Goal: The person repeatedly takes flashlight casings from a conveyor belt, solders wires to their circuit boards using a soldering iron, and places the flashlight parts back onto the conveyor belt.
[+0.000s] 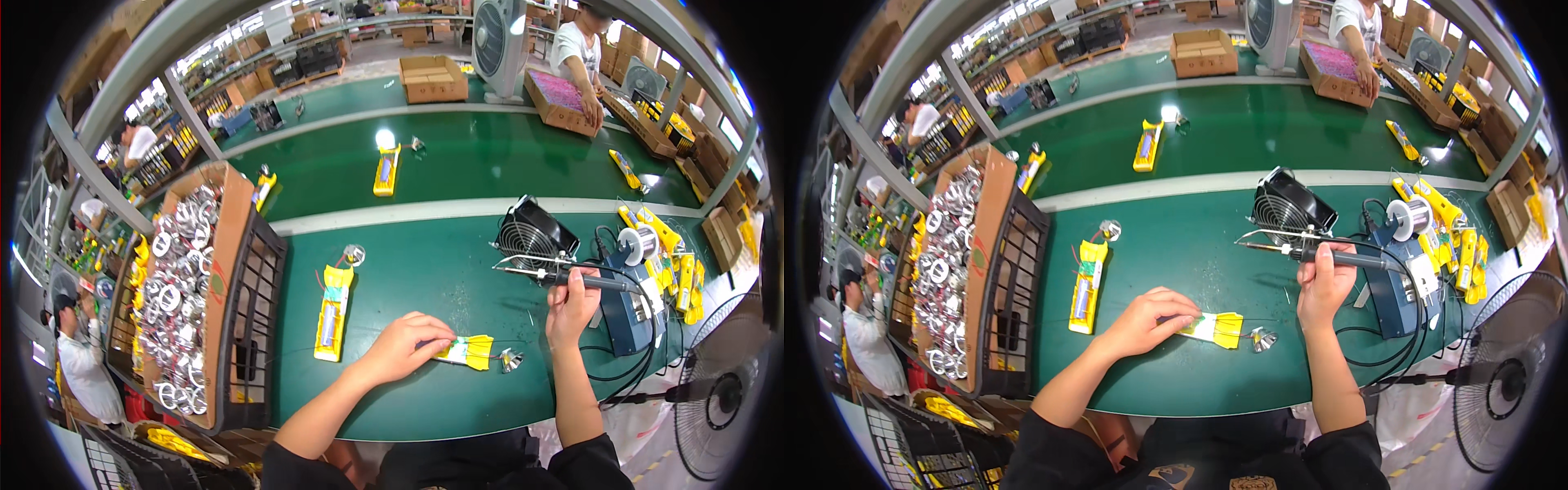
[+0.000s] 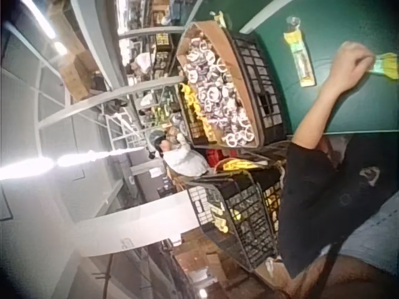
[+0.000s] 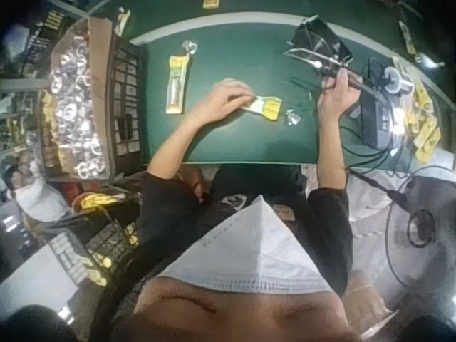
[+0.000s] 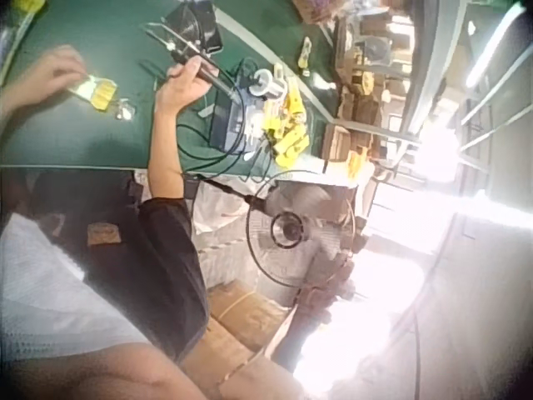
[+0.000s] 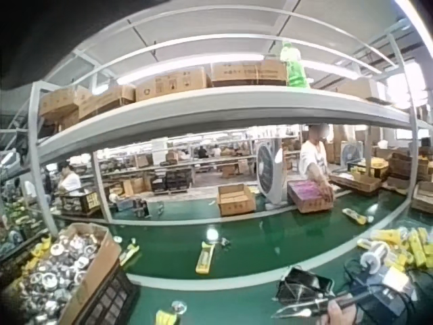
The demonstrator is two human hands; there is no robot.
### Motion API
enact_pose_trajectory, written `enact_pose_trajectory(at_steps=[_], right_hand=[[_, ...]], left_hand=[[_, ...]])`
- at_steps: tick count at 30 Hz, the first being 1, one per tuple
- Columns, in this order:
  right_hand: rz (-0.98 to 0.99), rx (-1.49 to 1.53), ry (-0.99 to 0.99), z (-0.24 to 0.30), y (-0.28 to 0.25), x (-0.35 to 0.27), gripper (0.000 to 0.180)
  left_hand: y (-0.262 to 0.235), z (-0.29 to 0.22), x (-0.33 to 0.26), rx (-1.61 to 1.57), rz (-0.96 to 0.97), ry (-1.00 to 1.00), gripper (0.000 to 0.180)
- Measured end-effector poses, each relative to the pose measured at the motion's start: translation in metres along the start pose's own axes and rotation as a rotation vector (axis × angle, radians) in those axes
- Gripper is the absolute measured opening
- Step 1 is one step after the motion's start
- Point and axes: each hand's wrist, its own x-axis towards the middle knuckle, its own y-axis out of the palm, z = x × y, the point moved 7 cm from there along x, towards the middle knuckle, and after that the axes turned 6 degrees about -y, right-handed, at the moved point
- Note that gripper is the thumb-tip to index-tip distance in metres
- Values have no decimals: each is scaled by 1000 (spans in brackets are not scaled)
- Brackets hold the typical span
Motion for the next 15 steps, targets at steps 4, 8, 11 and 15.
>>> enact_pose_trajectory(at_steps=[4, 8, 11, 15], right_hand=[[52, -16, -8, -2, -2, 2, 11], [43, -33, -39, 2, 0, 1, 10], [59, -61, -44, 4, 3, -1, 10], [71, -66, -43, 6, 7, -3, 11]], left_hand=[[6, -4, -3, 49, -92, 57, 10], [1, 0, -6, 25, -207, -21, 8], [-3, 3, -7, -18, -262, -44, 6], [-2, 3, -6, -7, -200, 43, 5]])
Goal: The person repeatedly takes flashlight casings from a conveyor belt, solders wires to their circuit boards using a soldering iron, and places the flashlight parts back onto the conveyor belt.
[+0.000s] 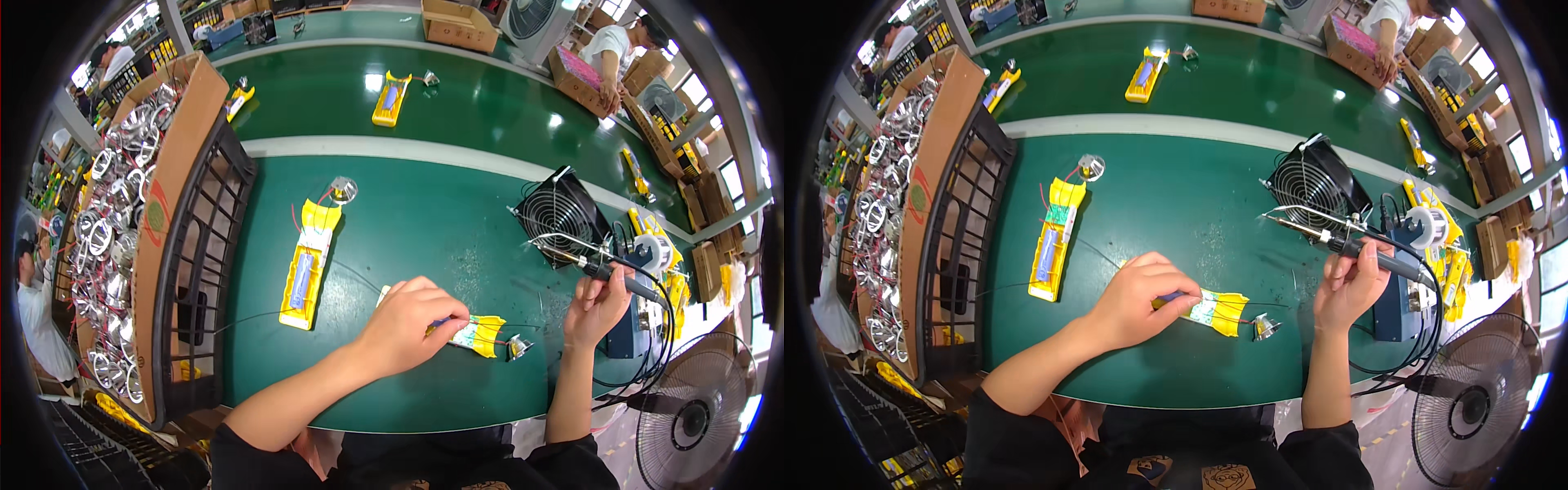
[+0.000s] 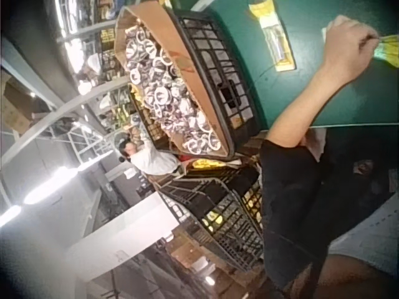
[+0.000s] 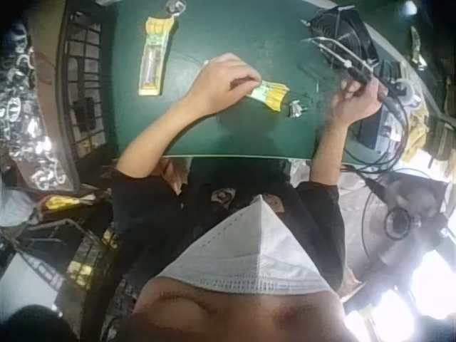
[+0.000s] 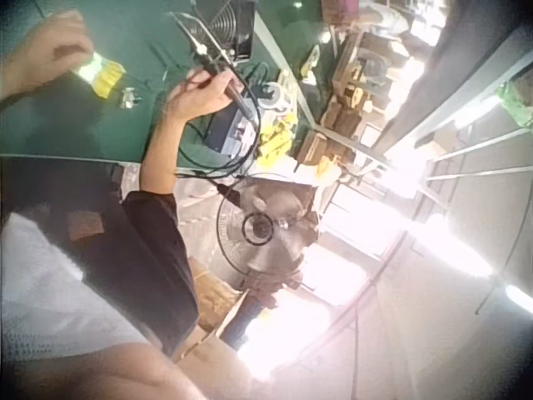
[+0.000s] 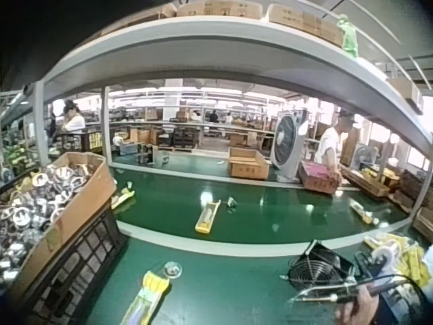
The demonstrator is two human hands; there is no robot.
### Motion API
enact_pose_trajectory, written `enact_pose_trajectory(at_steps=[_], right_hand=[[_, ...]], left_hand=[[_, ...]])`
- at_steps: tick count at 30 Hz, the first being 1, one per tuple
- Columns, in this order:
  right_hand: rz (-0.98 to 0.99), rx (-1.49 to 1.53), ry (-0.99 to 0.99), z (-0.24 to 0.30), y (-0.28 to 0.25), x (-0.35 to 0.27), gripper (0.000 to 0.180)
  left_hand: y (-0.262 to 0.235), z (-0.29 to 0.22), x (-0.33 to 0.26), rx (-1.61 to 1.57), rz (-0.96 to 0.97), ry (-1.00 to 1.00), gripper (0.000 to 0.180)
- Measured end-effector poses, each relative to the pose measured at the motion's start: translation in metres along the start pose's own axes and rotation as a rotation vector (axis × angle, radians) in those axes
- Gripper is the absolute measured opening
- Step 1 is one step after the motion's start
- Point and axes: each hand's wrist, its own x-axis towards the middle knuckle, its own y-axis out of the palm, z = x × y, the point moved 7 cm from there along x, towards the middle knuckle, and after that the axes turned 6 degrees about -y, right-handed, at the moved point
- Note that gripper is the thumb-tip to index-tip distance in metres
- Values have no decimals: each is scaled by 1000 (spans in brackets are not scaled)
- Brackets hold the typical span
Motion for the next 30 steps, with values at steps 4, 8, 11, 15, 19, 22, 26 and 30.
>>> enact_pose_trajectory(at_steps=[4, 8, 11, 15, 19, 22, 26, 30], right_hand=[[127, 25, 27, 3, 3, 0, 10], [258, 31, 93, 1, 13, -7, 13], [327, -32, 133, 0, 15, -12, 20], [403, -122, 109, 0, 20, -16, 18], [481, -169, 133, 0, 30, -23, 19], [520, -201, 126, -3, 31, -27, 20], [569, -210, 124, -5, 34, -30, 18], [620, -225, 134, -6, 35, -31, 17]], left_hand=[[-4, -1, 2, -25, 13, 26, 9], [-5, -1, 2, -68, 9, 34, 9], [-1, 1, 2, -46, 36, 20, 10], [2, 2, 2, 20, 44, 7, 11], [2, 3, 2, 27, 33, -16, 11], [2, 1, 2, 34, 36, -38, 11], [3, 3, 3, 35, 48, -46, 11], [4, 5, 5, 35, 58, -54, 10]])
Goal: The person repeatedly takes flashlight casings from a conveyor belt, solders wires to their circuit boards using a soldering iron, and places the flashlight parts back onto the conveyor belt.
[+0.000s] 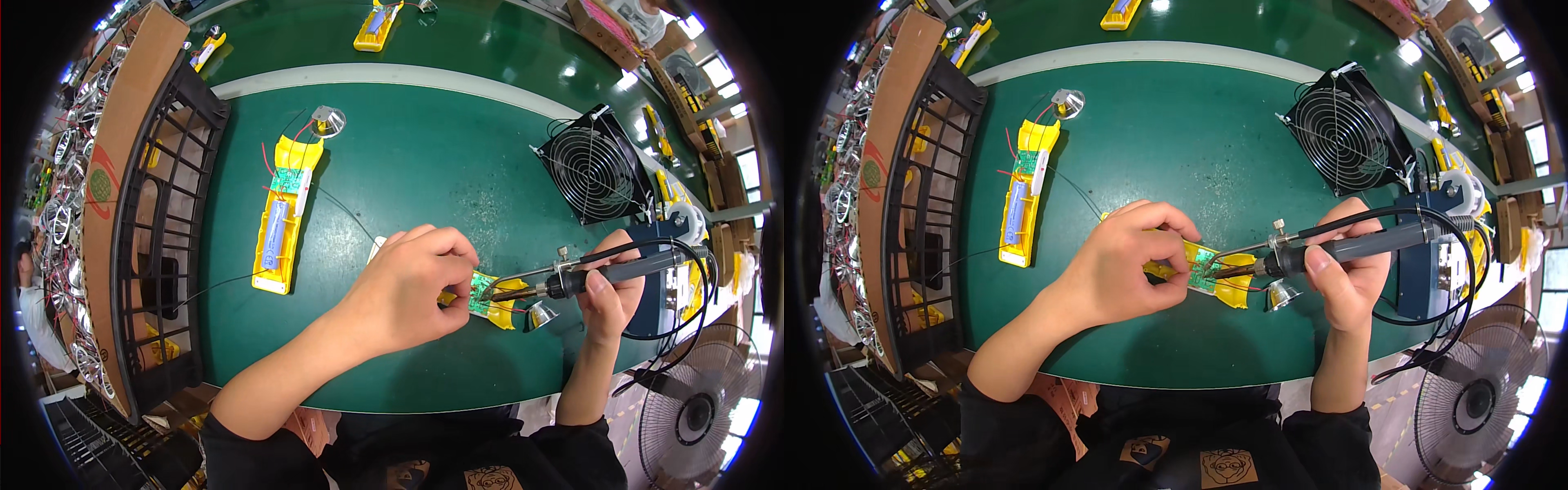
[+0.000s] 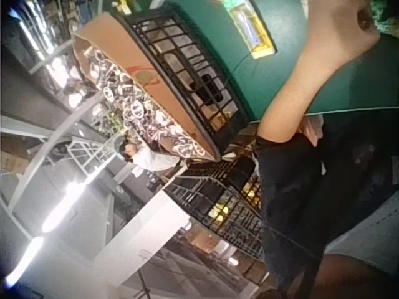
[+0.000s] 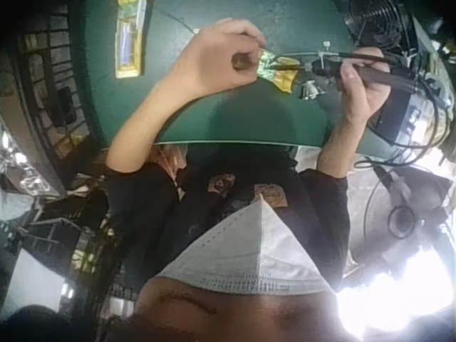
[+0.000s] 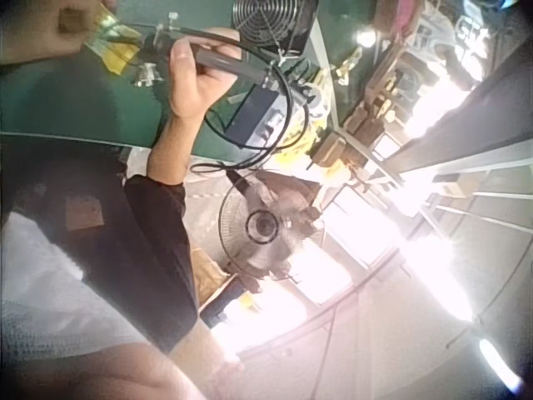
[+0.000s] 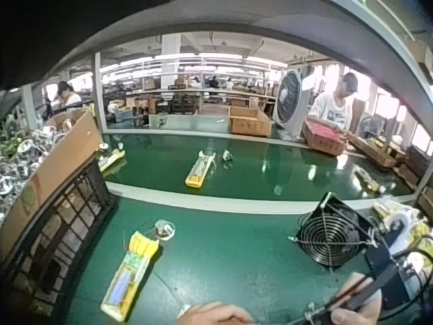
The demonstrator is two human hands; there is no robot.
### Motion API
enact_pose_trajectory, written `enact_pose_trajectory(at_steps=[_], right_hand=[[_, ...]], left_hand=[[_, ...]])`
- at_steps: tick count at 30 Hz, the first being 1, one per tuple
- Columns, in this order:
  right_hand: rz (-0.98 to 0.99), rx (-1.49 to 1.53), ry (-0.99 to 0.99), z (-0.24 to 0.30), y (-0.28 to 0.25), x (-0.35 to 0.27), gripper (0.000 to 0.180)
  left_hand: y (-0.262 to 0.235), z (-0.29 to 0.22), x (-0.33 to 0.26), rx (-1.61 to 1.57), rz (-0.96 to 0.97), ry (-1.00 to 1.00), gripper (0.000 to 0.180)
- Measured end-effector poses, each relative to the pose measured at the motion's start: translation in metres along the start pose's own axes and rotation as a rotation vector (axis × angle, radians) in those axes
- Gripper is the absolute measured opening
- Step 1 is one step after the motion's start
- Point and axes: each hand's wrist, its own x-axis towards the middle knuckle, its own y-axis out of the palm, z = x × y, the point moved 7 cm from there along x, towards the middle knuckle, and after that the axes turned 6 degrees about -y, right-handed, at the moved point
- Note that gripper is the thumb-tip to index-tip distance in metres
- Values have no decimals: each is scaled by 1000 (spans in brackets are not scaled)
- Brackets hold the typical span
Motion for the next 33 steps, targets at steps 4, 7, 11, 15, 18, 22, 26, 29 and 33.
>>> enact_pose_trajectory(at_steps=[4, 7, 11, 15, 18, 22, 26, 29, 33], right_hand=[[-10, -3, 42, -2, 1, -1, 15], [-10, -12, 71, -4, 1, 0, 15], [-9, -18, 104, -5, 5, 0, 15], [-9, -12, 100, -5, 2, 0, 15], [-3, -15, 87, -5, 3, 0, 16], [-13, -2, 67, -4, 2, 1, 17], [-1, -24, 83, -5, 4, 0, 17], [15, -36, 92, -5, 3, 0, 17], [-3, -31, 64, -3, 2, 1, 17]], left_hand=[[0, 1, -1, -1, -27, -7, 10], [0, 0, 0, 0, -30, -2, 10], [-1, 2, -2, -6, -28, -8, 9], [0, -1, 1, -4, -25, -8, 9], [1, 1, -1, -5, -29, -17, 10], [1, 1, -1, -4, -24, -28, 10], [1, 2, 0, -12, -13, -28, 10], [1, 2, 0, -13, -13, -34, 10], [1, 1, 1, -12, -5, -32, 10]])
